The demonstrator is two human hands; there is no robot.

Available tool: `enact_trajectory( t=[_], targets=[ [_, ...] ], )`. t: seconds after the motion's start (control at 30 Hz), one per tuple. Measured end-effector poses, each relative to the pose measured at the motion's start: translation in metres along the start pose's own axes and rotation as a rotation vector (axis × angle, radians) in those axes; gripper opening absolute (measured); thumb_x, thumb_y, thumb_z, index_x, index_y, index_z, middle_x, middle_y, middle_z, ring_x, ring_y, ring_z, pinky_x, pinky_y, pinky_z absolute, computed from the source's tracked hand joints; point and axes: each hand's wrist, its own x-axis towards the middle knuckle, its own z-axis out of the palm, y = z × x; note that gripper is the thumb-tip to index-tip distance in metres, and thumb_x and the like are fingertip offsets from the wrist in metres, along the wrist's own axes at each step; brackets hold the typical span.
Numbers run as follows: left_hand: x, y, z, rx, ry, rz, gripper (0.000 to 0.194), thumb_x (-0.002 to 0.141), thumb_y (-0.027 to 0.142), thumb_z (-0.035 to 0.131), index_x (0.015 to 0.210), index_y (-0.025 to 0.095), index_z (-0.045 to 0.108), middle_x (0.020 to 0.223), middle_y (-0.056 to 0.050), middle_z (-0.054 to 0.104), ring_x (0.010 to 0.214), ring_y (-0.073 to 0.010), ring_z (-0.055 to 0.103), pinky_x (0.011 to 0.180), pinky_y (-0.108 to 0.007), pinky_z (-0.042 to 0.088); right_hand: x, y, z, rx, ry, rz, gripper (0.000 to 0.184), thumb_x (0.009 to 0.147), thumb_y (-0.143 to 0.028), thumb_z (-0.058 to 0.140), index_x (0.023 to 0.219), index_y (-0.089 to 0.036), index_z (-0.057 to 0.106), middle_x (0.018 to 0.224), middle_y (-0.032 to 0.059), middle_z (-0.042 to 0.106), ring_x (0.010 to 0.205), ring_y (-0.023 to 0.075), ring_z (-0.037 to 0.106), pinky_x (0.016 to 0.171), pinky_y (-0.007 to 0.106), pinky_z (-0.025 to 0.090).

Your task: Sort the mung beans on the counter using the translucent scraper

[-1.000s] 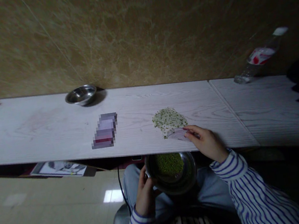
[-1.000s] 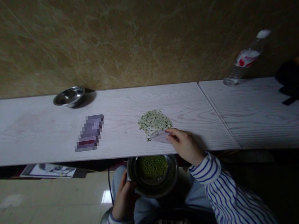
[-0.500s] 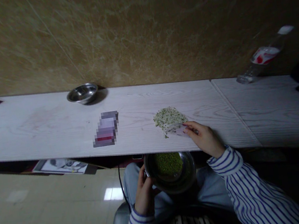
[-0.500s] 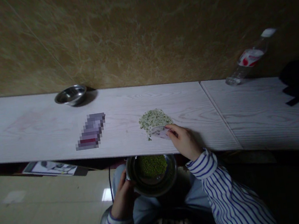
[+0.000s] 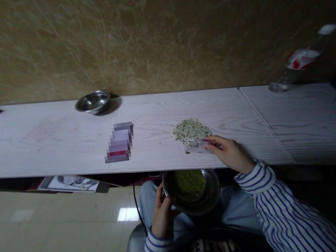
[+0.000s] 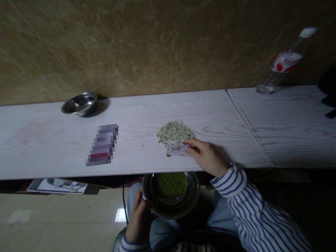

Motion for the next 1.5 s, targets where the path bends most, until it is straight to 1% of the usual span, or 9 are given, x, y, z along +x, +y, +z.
enact_trajectory(
  t=[0.17,0.37,0.5,0.6,0.87,1.07,1.2,1.3,1.5],
  targets=[
    [-0.002,0.002,0.002,0.01,0.016,0.002,0.066,0.062,0.028,0.068,0.127,0.023,0.059,0.097,-0.004,0.069,0.081,-0.0219,0.061,0.057,-0.029,0.046,0.0,-0.001,0.001,0.024,-0.011,-0.023,0.026,0.086,-0.028,0.062,0.107,-0.021,0.075,0.094,0.0062,0.079,0.085,0.0205,0.073,0.076,0.032,0.059],
    [-0.004,0.004,0.003,0.03,0.012,0.014,0.067,0.061,0.029,0.067,0.128,0.024,0.06,0.1,-0.005,0.068,0.081,-0.0227,0.061,0.053,-0.027,0.045,0.002,-0.004,0.002,0.024,-0.02,-0.029,0.025,0.086,-0.026,0.062,0.106,-0.023,0.076,0.091,0.0048,0.08,0.083,0.0196,0.074,0.075,0.032,0.06],
    [-0.003,0.003,0.002,0.014,0.012,0.015,0.069,0.06,0.029,0.068,0.128,0.023,0.06,0.095,-0.005,0.068,0.081,-0.0238,0.062,0.054,-0.028,0.045,0.001,-0.005,0.002,0.029,-0.039,-0.036,0.024,0.086,-0.026,0.062,0.106,-0.023,0.076,0.093,0.0052,0.08,0.084,0.0203,0.074,0.077,0.032,0.06],
    [-0.001,0.002,0.0,0.007,-0.001,0.011,0.071,0.059,0.028,0.068,0.129,0.023,0.058,0.093,-0.004,0.068,0.077,-0.0224,0.061,0.055,-0.028,0.045,0.0,-0.006,0.004,0.032,-0.035,-0.027,0.025,0.086,-0.026,0.062,0.106,-0.022,0.076,0.093,0.0054,0.08,0.084,0.0205,0.074,0.077,0.033,0.06],
    [0.0,0.0,-0.001,0.004,0.005,0.016,0.072,0.059,0.029,0.069,0.13,0.023,0.057,0.099,-0.005,0.069,0.08,-0.0217,0.06,0.053,-0.026,0.044,-0.001,-0.013,0.009,0.017,-0.062,-0.041,0.023,0.086,-0.024,0.063,0.105,-0.023,0.076,0.092,0.005,0.08,0.083,0.0199,0.074,0.075,0.032,0.06],
    [-0.001,0.0,-0.001,-0.026,0.01,0.025,0.066,0.058,0.025,0.067,0.124,0.025,0.062,0.096,-0.004,0.069,0.078,-0.021,0.06,0.057,-0.028,0.048,-0.003,-0.015,0.014,0.025,-0.096,-0.046,0.024,0.087,-0.024,0.062,0.107,-0.024,0.075,0.093,0.0046,0.08,0.082,0.0205,0.074,0.074,0.032,0.06],
    [0.0,0.0,-0.002,-0.029,-0.009,0.02,0.067,0.061,0.024,0.067,0.127,0.024,0.06,0.092,-0.003,0.067,0.076,-0.0201,0.059,0.055,-0.027,0.046,-0.006,-0.017,0.015,0.042,-0.138,-0.042,0.026,0.089,-0.026,0.061,0.111,-0.023,0.074,0.096,0.0051,0.08,0.085,0.0204,0.074,0.074,0.032,0.06],
    [-0.001,0.001,-0.002,-0.021,-0.015,0.022,0.069,0.062,0.026,0.068,0.13,0.022,0.057,0.094,-0.004,0.067,0.078,-0.0208,0.058,0.055,-0.028,0.047,-0.008,-0.02,0.014,0.044,-0.168,-0.046,0.026,0.089,-0.026,0.06,0.111,-0.023,0.074,0.099,0.0052,0.08,0.087,0.0204,0.074,0.075,0.032,0.06],
    [-0.001,0.001,0.0,-0.021,-0.033,0.014,0.071,0.062,0.027,0.069,0.131,0.022,0.056,0.098,-0.005,0.068,0.081,-0.0216,0.059,0.057,-0.028,0.047,-0.014,-0.031,0.01,0.066,-0.217,-0.031,0.023,0.087,-0.024,0.062,0.106,-0.023,0.075,0.094,0.0045,0.08,0.086,0.0203,0.075,0.075,0.031,0.06]
  ],
)
